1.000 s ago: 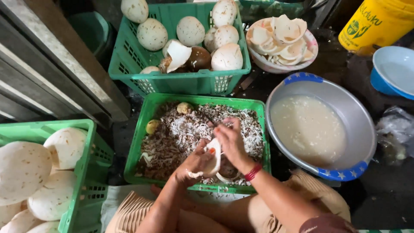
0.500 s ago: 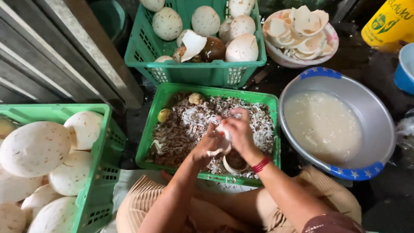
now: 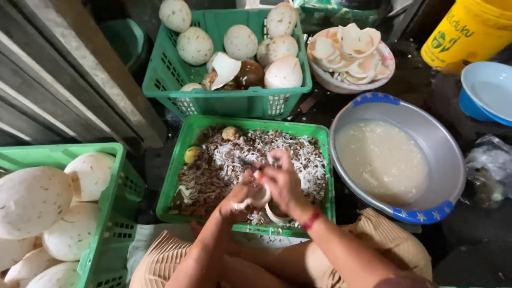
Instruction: Scraping the outer layer of white round produce using a small knife in a processing area
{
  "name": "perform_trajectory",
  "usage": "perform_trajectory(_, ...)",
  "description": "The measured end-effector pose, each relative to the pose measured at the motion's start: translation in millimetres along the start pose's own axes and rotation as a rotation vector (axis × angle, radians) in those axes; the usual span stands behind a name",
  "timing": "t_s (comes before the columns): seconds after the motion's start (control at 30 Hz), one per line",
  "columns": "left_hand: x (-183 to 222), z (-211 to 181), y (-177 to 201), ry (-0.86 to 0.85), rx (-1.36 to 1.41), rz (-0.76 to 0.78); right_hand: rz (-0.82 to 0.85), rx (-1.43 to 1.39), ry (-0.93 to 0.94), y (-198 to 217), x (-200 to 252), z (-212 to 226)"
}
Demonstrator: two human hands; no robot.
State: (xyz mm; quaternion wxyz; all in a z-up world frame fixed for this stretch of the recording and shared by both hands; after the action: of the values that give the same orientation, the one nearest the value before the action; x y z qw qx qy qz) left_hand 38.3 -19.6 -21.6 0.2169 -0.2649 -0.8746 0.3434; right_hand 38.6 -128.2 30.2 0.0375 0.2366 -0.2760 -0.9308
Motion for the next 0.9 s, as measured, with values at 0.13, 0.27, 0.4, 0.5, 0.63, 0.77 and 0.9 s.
perform_trajectory(0.13, -12, 0, 20, -0.146, -0.098, 0.034, -0.126, -0.129, -0.038, 20, -9, 16)
perform_trajectory(0.27, 7, -11, 13, 0.139, -0.637, -0.407, -0.083, -0.031, -0.153, 10, -5, -13)
perform_trajectory(0.4, -34, 18, 45, -0.008, -1.019, -0.167, -0.169, -0.183, -0.230, 20, -9, -31)
perform_trajectory(0.5, -40, 15, 52, -0.410, -1.640, -0.022, 0.013, -0.147, -0.098, -6, 2, -10)
perform_trajectory(0.63, -8, -12, 29, -0.323, -0.474, 0.175, -0.049, -0.215, -0.186, 2, -5, -14)
perform_trajectory(0.77, -11, 15, 56, -0.203, 0.155, 0.185, 0.022, 0.046, -0.147, 1, -3, 2)
perform_trajectory(0.9, -10, 17, 36, 0.051, -0.340, -0.123, -0.214, -0.096, -0.477, 17, -4, -47)
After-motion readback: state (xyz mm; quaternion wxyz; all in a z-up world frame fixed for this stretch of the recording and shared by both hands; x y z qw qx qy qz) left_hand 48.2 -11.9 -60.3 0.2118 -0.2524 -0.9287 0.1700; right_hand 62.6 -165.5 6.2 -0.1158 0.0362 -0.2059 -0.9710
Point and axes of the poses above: each hand's wrist, its own x-axis away from the middle knuckle, its own y-axis out of the back of the hand, z = x × y, the point moved 6 cm from there along -x, towards the middle knuckle, and after that the axes turned 1 degree about x, right-handed, at the moved point
